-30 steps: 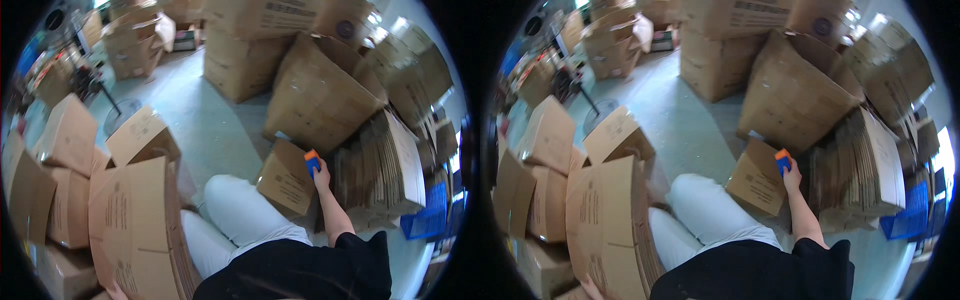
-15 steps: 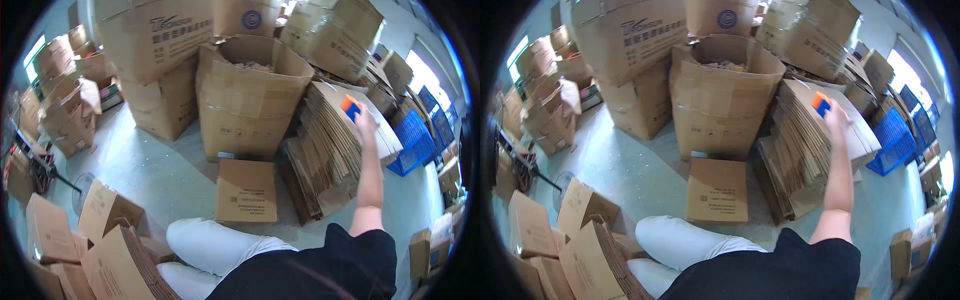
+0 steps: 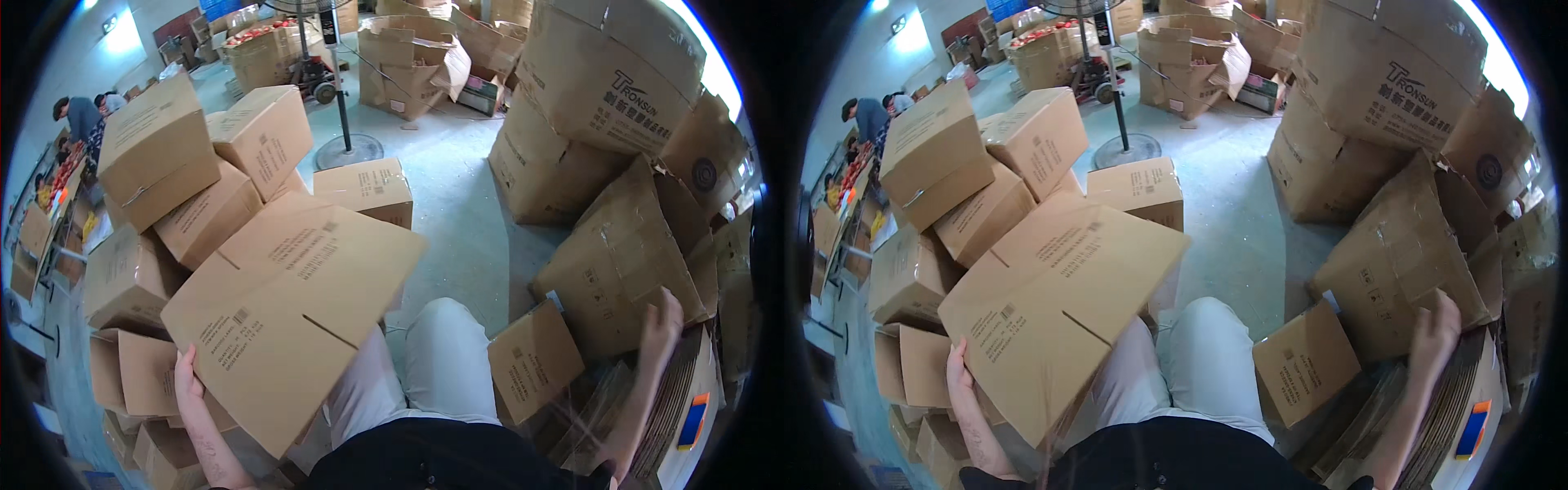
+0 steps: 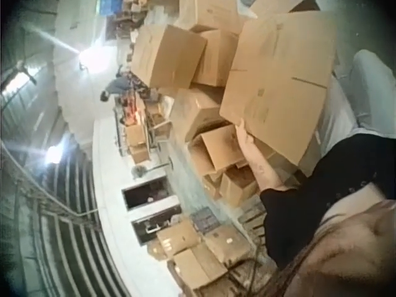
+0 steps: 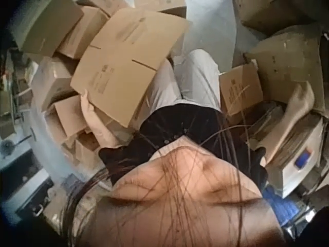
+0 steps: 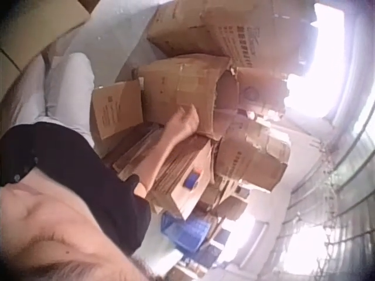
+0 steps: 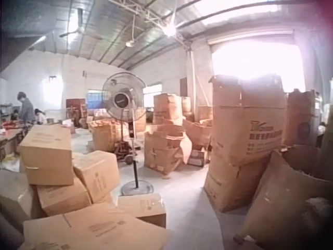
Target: The person assembles cardboard boxes and seals them with packing tape using a tape dispenser.
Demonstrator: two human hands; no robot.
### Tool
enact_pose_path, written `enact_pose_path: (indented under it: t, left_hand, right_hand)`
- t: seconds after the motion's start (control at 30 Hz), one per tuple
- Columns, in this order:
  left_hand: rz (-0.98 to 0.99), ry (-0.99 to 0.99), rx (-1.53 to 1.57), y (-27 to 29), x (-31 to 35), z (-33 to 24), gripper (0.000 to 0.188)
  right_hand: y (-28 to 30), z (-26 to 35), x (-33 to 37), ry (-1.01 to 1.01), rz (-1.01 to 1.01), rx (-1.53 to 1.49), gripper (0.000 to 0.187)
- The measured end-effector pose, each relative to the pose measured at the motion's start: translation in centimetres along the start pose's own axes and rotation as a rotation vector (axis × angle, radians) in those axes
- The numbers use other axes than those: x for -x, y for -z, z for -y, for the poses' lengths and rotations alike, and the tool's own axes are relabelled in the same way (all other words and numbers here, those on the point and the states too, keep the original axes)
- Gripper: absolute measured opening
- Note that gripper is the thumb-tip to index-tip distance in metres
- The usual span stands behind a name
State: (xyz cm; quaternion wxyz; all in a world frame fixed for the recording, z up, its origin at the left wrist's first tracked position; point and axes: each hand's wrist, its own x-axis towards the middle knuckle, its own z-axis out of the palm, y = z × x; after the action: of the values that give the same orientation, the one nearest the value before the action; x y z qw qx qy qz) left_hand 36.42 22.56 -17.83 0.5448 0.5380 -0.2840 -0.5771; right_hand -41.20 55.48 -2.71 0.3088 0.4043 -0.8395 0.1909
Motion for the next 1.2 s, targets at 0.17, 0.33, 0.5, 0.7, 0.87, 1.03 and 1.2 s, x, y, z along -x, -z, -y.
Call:
enact_pose_path:
  t: [0.17, 0.33, 0.5, 0.7, 0.87, 1.03, 1.2]
  left_hand:
    - [0.133, -0.112, -0.029, -4.6, 2.7, -2.0, 0.055]
    - [0.412, -0.187, -0.004, -12.4, 2.2, -1.9, 0.066]
    - [0.594, -0.135, -0.038, -18.1, 3.3, -0.2, 0.071]
    - [0.431, -0.145, -0.220, -21.2, 1.1, 4.3, 0.079]
    - [0.544, -0.242, -0.313, -24.4, 1.5, 2.9, 0.084]
    - [0.489, -0.220, -0.344, -26.2, 0.3, 3.7, 0.087]
    - [0.574, -0.789, -1.397, -24.7, 2.5, 8.9, 0.090]
  right_hand:
    - [-9.3, 14.3, -2.2, 0.153, 0.494, -0.675, 0.046]
    - [-20.1, 17.1, -3.6, -0.262, 0.740, -1.159, 0.053]
    - [-20.4, 16.5, -3.2, -0.358, 0.813, -1.350, 0.053]
    - [-20.5, 15.1, 1.8, -0.476, 0.484, -0.905, 0.056]
    - [-17.7, 14.4, 1.7, -0.526, 0.398, -0.995, 0.060]
    - [-18.1, 11.9, 1.5, -0.495, 0.426, -0.976, 0.061]
    - [-19.2, 8.5, 5.1, -0.594, 0.751, -1.087, 0.068]
